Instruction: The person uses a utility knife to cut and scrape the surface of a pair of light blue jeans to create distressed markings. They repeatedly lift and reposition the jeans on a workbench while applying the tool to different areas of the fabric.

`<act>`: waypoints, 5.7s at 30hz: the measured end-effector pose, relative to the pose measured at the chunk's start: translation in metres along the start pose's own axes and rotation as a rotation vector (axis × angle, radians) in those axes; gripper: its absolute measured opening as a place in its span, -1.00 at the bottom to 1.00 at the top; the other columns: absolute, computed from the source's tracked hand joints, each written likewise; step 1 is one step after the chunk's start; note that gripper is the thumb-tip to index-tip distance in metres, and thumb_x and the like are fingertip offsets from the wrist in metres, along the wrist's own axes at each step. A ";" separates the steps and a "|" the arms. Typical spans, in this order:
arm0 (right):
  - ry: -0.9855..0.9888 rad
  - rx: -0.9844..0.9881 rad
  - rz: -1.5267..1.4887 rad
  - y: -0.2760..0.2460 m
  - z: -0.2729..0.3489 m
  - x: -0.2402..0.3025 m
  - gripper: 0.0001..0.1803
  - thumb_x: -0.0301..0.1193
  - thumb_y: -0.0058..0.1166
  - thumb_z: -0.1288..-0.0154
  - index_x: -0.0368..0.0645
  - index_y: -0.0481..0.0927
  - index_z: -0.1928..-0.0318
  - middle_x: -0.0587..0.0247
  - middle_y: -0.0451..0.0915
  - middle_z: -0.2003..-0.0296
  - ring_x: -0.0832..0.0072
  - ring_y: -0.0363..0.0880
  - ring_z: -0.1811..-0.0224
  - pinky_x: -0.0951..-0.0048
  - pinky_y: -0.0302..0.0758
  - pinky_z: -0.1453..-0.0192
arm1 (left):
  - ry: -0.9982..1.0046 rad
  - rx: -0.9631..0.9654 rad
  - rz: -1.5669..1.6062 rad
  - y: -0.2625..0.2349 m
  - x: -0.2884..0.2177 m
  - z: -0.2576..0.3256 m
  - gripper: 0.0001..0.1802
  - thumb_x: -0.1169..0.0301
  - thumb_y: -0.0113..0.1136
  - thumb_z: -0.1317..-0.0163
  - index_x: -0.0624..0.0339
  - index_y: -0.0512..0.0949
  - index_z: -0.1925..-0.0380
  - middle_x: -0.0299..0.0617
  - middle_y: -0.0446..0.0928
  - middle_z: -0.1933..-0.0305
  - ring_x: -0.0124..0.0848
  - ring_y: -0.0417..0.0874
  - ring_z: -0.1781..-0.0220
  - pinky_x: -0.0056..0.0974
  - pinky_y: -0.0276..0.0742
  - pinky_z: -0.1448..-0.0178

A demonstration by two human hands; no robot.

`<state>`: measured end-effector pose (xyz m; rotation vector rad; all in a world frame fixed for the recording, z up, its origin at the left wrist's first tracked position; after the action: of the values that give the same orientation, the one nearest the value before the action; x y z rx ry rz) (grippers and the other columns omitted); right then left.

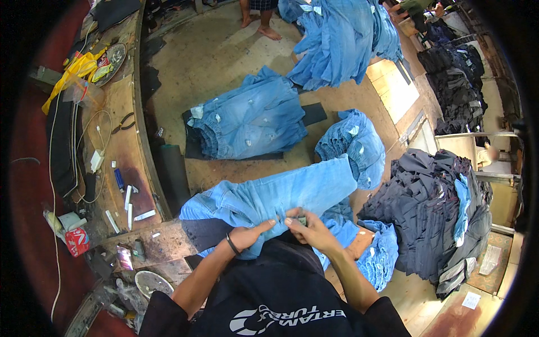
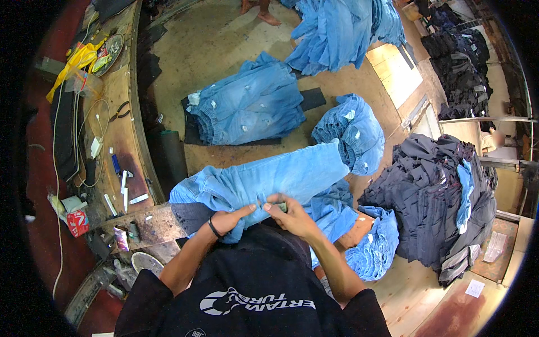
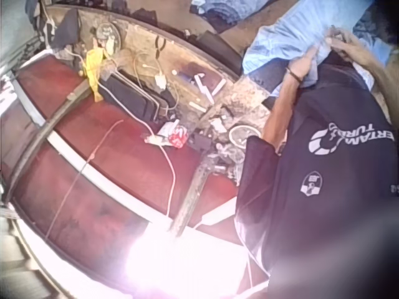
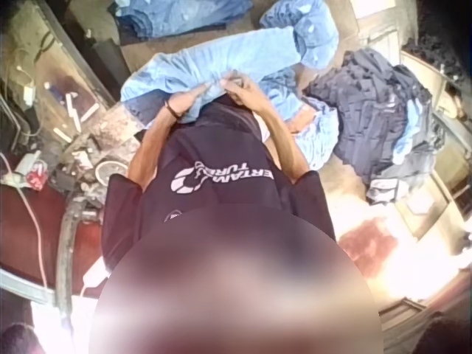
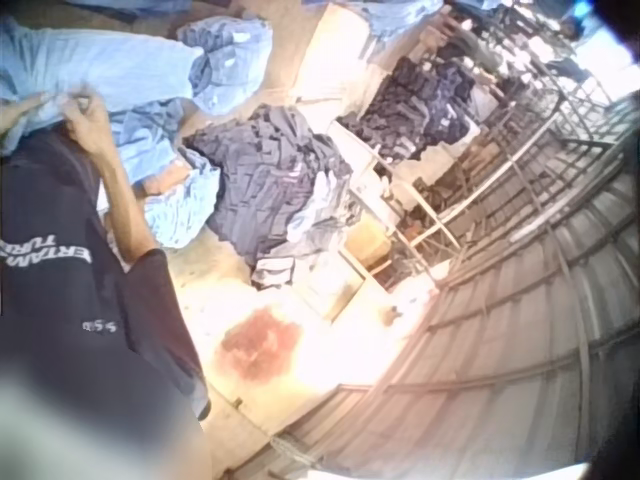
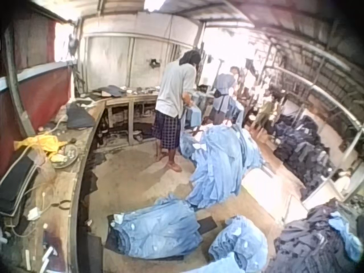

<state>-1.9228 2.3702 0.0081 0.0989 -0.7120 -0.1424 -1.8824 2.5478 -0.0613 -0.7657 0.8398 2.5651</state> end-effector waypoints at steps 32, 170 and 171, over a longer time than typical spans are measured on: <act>-0.545 -0.287 0.615 -0.009 0.026 0.055 -0.82 -0.40 0.36 -0.40 -0.23 0.69 0.11 0.12 0.65 0.32 0.35 0.52 0.43 0.33 0.48 0.29 | -0.090 0.437 0.219 -0.016 0.007 0.012 0.09 -0.28 0.28 -0.36 0.23 0.14 -0.61 -0.05 0.37 -0.57 -0.14 0.42 -0.56 0.03 0.33 -0.62; -0.607 -0.384 0.628 -0.024 0.015 0.058 -0.83 -0.41 0.33 -0.41 -0.24 0.73 0.10 0.03 0.70 0.27 0.15 0.67 0.31 0.24 0.57 0.22 | -0.038 0.260 0.241 -0.028 0.009 0.004 0.24 -0.44 0.28 -0.23 0.23 0.11 -0.62 -0.01 0.32 -0.61 -0.11 0.40 -0.57 0.04 0.31 -0.62; -0.623 -0.332 0.614 -0.021 0.014 0.059 -0.84 -0.41 0.33 -0.41 -0.24 0.73 0.10 0.02 0.70 0.27 0.15 0.67 0.31 0.24 0.57 0.22 | -0.055 0.289 0.240 -0.027 0.010 0.005 0.24 -0.44 0.28 -0.23 0.23 0.11 -0.62 -0.02 0.32 -0.61 -0.11 0.39 -0.58 0.04 0.31 -0.62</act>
<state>-1.8901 2.3396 0.0533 -0.5021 -1.2954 0.3138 -1.8795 2.5730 -0.0757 -0.5317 1.3178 2.5669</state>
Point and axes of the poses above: each hand's wrist, its own z-axis away from the middle knuckle, its own y-axis out of the palm, x = y × z, the point moved 7 cm from there along -z, towards the middle knuckle
